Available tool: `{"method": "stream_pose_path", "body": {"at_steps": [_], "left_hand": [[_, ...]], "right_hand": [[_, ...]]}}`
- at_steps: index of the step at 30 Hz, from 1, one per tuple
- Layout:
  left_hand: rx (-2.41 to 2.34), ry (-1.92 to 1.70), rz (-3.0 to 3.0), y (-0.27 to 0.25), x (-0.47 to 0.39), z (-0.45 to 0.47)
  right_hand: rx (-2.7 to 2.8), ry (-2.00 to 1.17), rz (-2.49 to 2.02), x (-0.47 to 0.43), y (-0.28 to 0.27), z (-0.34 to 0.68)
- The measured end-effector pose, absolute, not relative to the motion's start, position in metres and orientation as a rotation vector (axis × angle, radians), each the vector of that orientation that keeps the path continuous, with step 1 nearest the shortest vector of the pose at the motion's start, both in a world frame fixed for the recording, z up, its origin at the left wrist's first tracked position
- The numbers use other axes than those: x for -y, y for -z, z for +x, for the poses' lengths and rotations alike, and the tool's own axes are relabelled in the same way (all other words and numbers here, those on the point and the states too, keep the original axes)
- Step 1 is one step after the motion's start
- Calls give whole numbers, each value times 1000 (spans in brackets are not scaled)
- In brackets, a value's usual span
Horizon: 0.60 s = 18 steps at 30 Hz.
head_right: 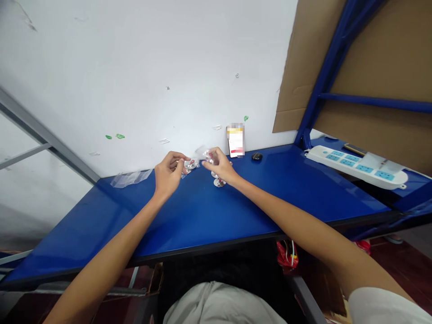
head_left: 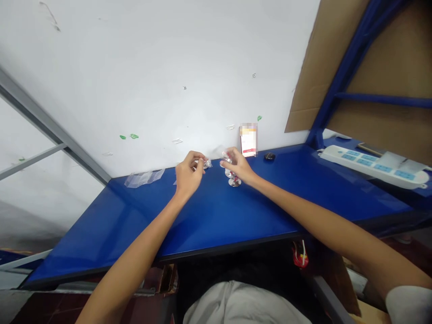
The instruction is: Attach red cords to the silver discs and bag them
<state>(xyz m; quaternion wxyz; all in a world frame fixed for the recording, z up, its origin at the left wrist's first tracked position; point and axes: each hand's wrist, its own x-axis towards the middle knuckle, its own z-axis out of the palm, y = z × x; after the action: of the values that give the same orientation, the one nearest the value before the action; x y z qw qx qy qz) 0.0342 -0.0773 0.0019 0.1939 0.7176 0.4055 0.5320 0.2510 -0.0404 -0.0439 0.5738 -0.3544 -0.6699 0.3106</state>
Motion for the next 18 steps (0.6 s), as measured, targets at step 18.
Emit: {"method": "stream_pose_path", "body": {"at_steps": [18], "left_hand": [[-1016,-895,2494,62,13,86]], "right_hand": [[1610,-814,-769,25,44,265]]}}
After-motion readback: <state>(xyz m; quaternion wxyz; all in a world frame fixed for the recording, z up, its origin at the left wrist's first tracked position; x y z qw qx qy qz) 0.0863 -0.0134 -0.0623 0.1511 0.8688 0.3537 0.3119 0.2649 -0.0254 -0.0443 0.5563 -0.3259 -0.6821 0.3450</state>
